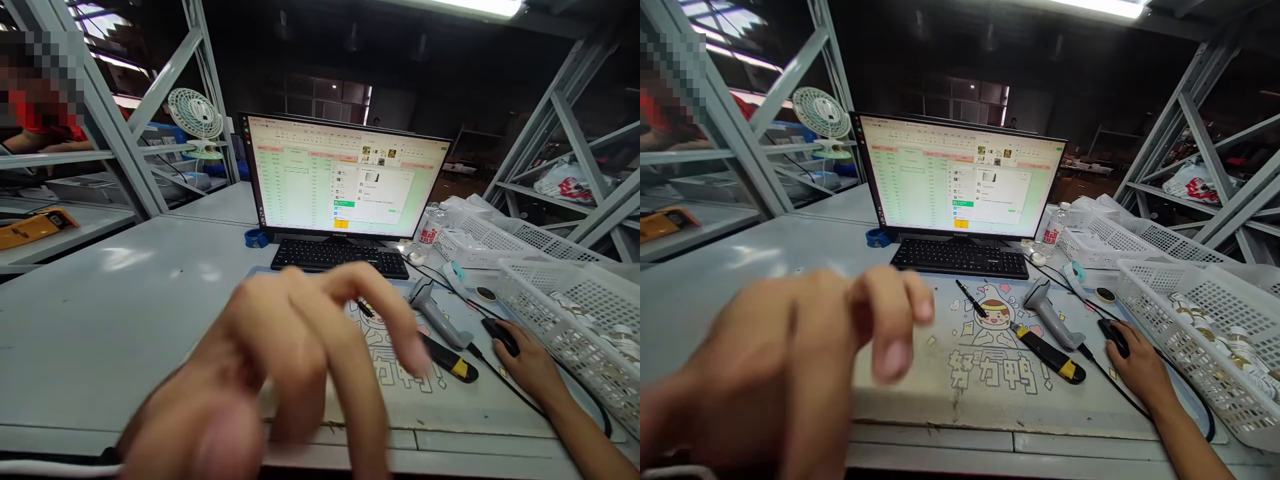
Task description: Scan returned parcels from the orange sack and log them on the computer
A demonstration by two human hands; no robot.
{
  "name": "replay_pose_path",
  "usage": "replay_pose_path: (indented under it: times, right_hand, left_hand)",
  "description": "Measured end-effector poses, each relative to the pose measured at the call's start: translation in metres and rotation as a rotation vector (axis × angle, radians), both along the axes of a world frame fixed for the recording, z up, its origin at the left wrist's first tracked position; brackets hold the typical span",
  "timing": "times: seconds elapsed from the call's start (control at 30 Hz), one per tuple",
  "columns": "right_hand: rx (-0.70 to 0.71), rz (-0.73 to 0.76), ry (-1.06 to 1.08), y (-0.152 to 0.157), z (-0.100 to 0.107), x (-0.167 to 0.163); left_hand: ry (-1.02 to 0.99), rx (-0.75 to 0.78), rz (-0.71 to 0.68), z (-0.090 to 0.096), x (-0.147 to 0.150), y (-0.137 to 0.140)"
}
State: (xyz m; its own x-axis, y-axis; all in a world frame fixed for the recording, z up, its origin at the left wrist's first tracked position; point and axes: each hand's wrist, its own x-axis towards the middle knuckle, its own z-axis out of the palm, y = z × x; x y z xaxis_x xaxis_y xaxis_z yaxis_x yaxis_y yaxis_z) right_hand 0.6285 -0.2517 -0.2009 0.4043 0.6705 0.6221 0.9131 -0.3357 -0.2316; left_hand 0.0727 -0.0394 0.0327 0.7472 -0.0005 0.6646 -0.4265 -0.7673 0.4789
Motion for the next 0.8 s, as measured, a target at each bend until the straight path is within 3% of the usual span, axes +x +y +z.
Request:
replay_pose_path:
  times: [0.1,0.17,0.23,0.33,0.43,0.6,0.8]
  right_hand:
    - [-0.018,0.012,-0.023,0.001,0.001,-0.002]
    - [-0.034,0.020,-0.032,0.002,0.003,-0.005]
    - [-0.040,0.025,-0.037,0.004,0.005,-0.009]
    - [-0.042,0.018,-0.020,0.006,0.007,-0.012]
    - [-0.041,-0.005,0.011,0.006,0.008,-0.014]
    - [-0.010,-0.036,0.004,0.005,0.007,-0.015]
    - [-0.046,-0.063,-0.004,0.006,0.001,-0.012]
  left_hand:
    - [-0.279,-0.232,-0.051,0.031,0.026,0.032]
    - [-0.319,-0.246,0.027,0.030,0.044,0.071]
    - [-0.317,-0.257,0.331,0.014,0.057,0.116]
    - [-0.214,-0.253,1.002,-0.026,0.062,0.173]
    - [-0.228,-0.321,1.272,-0.067,0.053,0.208]
    - [-0.209,-0.443,1.484,-0.114,0.033,0.237]
    - [-0.152,-0.554,1.537,-0.136,0.026,0.257]
